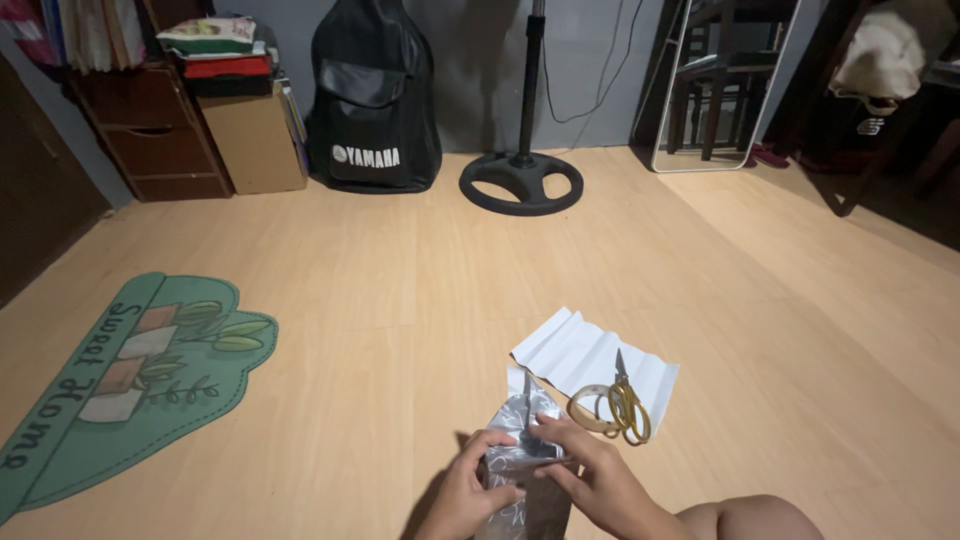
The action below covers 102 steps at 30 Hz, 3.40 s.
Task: The person wraps a small rectangular item in silver patterned paper, folds the edges, and trims the excess paper with scissors. They then fold the ends and smooth the paper to complete the wrapping.
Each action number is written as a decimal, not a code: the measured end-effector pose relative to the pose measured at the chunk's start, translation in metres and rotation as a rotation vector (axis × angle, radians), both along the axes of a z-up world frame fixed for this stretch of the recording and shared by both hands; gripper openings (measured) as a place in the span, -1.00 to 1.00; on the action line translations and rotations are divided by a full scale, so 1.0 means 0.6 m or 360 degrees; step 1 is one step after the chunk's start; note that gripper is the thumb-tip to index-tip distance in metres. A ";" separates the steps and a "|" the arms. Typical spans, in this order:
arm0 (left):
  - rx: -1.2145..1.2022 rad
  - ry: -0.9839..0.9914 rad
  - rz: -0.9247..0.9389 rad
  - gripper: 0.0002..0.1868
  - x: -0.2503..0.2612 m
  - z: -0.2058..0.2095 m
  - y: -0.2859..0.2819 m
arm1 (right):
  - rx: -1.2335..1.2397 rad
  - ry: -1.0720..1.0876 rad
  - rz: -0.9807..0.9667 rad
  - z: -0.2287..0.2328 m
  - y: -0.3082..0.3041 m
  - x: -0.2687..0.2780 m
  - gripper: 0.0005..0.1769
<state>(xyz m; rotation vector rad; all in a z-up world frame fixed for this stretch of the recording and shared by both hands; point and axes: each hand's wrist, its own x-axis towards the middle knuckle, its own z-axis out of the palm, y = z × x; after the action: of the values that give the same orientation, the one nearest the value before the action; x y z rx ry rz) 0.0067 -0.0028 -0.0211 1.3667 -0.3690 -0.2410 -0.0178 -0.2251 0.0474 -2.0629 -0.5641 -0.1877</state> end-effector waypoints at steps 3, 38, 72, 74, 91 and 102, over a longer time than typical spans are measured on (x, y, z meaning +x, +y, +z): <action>-0.0059 -0.0046 -0.0043 -0.37 0.003 -0.005 0.007 | 0.0080 0.0275 -0.0148 -0.007 0.000 0.005 -0.55; -0.0494 0.0411 -0.0044 -0.36 0.003 0.001 -0.001 | 0.0104 0.0075 -0.0289 -0.026 -0.013 0.037 -0.72; 0.1323 -0.1376 0.0688 -0.05 0.018 -0.023 -0.003 | 0.0241 0.0653 -0.0524 -0.168 -0.026 0.090 -0.64; 0.1340 -0.1400 0.0690 -0.12 0.015 -0.029 0.000 | -0.0104 0.0646 -0.0752 -0.198 -0.035 0.097 -0.65; 0.1466 -0.1607 0.0777 -0.40 0.013 -0.058 -0.011 | 0.0662 0.1331 -0.0328 -0.195 0.002 0.098 -0.71; 0.2092 -0.1611 0.0675 -0.42 0.022 -0.100 -0.011 | 0.0284 0.1277 -0.0361 -0.252 -0.036 0.078 -0.67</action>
<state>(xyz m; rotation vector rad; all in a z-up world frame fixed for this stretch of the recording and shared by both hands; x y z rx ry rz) 0.0199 -0.0096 -0.0811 2.7828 -0.7971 0.7498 0.0288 -0.2468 -0.1041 -1.8232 0.1747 0.4336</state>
